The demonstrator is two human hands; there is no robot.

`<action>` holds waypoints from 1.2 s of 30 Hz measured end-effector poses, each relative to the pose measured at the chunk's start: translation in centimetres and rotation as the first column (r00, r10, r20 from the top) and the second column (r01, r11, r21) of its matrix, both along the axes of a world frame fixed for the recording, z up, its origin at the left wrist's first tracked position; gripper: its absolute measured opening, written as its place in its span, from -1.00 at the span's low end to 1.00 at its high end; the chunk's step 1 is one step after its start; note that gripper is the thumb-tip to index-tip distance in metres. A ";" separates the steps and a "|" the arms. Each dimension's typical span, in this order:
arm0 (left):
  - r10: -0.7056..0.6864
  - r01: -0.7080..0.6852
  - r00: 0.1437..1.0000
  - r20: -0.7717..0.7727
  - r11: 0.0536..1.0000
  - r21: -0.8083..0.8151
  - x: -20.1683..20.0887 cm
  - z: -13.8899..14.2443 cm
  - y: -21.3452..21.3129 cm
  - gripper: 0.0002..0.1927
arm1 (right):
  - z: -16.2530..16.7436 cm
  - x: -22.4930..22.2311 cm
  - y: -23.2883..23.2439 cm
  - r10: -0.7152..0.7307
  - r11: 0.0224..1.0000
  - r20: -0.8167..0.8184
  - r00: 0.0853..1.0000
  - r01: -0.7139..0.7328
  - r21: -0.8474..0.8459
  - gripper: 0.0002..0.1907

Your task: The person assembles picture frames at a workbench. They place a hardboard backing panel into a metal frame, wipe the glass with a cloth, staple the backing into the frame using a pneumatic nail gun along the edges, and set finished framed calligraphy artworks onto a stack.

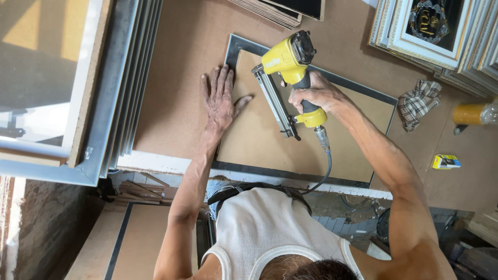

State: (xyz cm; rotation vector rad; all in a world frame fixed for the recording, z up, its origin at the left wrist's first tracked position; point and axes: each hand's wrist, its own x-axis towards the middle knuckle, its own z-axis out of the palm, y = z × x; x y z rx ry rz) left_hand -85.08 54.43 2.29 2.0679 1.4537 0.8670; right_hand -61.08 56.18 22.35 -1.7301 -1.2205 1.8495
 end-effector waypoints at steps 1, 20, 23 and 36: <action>0.013 -0.013 1.000 -0.013 1.000 0.000 -0.6 -0.2 -1.1 -0.13 | -0.2 -0.6 0.3 0.032 0.999 -0.004 0.999 -0.032 0.002 -0.57; 0.014 -0.012 1.000 0.022 0.995 -0.100 -1.7 1.1 -3.1 -0.30 | -0.6 -2.8 2.0 0.167 0.986 0.018 0.986 -0.167 -0.013 -0.55; 0.010 -0.011 1.000 -0.002 0.994 -0.105 -1.5 1.0 -2.9 -0.30 | -1.0 -2.6 2.2 0.178 0.984 0.060 0.982 -0.177 -0.012 -0.55; 0.081 -0.081 0.997 -0.009 0.994 -0.076 -5.5 1.2 -13.1 -0.35 | 0.2 -4.7 -5.8 0.197 0.977 -0.016 0.980 -0.197 -0.077 -0.52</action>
